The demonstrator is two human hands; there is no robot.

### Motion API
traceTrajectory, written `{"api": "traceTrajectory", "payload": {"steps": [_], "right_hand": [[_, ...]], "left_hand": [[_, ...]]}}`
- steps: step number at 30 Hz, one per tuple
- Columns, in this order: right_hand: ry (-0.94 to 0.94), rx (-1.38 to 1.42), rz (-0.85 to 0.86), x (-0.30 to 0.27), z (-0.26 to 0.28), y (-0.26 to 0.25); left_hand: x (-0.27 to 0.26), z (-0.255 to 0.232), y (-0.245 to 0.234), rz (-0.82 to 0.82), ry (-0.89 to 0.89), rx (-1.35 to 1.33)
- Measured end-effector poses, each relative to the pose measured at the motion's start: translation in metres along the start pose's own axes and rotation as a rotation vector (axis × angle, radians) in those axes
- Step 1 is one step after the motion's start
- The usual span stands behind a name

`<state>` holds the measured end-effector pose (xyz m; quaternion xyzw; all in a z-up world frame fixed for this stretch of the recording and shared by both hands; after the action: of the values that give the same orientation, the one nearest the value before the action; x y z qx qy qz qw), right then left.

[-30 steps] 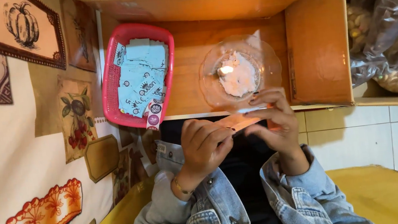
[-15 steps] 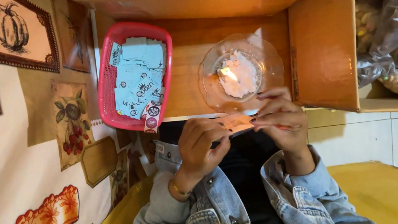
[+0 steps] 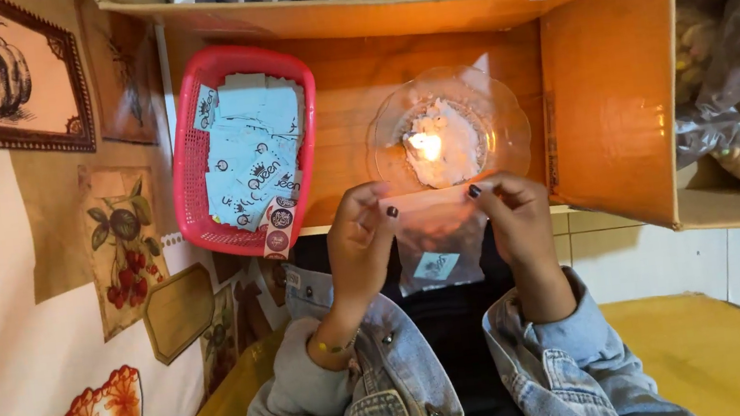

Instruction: The person is sealing small plastic bags by melting the edges over a candle flame and then applying a label sticker to each bag.

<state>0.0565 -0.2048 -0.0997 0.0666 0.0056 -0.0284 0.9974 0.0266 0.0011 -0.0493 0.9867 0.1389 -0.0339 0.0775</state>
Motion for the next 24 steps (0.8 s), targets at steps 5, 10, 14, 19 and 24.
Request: {"api": "traceTrajectory", "payload": {"steps": [5, 10, 14, 19, 24], "right_hand": [[0.071, -0.072, -0.043, 0.014, -0.001, 0.008], [0.117, -0.361, -0.037, 0.028, 0.006, 0.019], [0.071, -0.462, -0.037, 0.032, 0.002, 0.021], [-0.063, -0.643, -0.002, 0.038, 0.015, 0.024], [-0.169, -0.696, 0.001, 0.041, 0.020, 0.023]], "left_hand": [[0.018, 0.025, -0.012, -0.068, -0.114, 0.123], [0.037, 0.027, -0.011, -0.202, -0.042, 0.309], [0.048, 0.015, -0.006, -0.168, -0.065, 0.246], [0.058, 0.011, -0.001, -0.163, -0.133, 0.212], [0.065, 0.014, 0.002, -0.145, -0.160, 0.161]]}}
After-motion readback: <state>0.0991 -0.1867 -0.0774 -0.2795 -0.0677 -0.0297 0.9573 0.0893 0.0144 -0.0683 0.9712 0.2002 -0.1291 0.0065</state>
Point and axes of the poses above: each hand's wrist, its own x-axis towards the middle knuckle, its own y-axis out of the palm, z = x × y, the point moved 1 cm from there along x, towards the middle knuckle, and after that the axes turned 3 degrees about x, right-handed, at the moved point
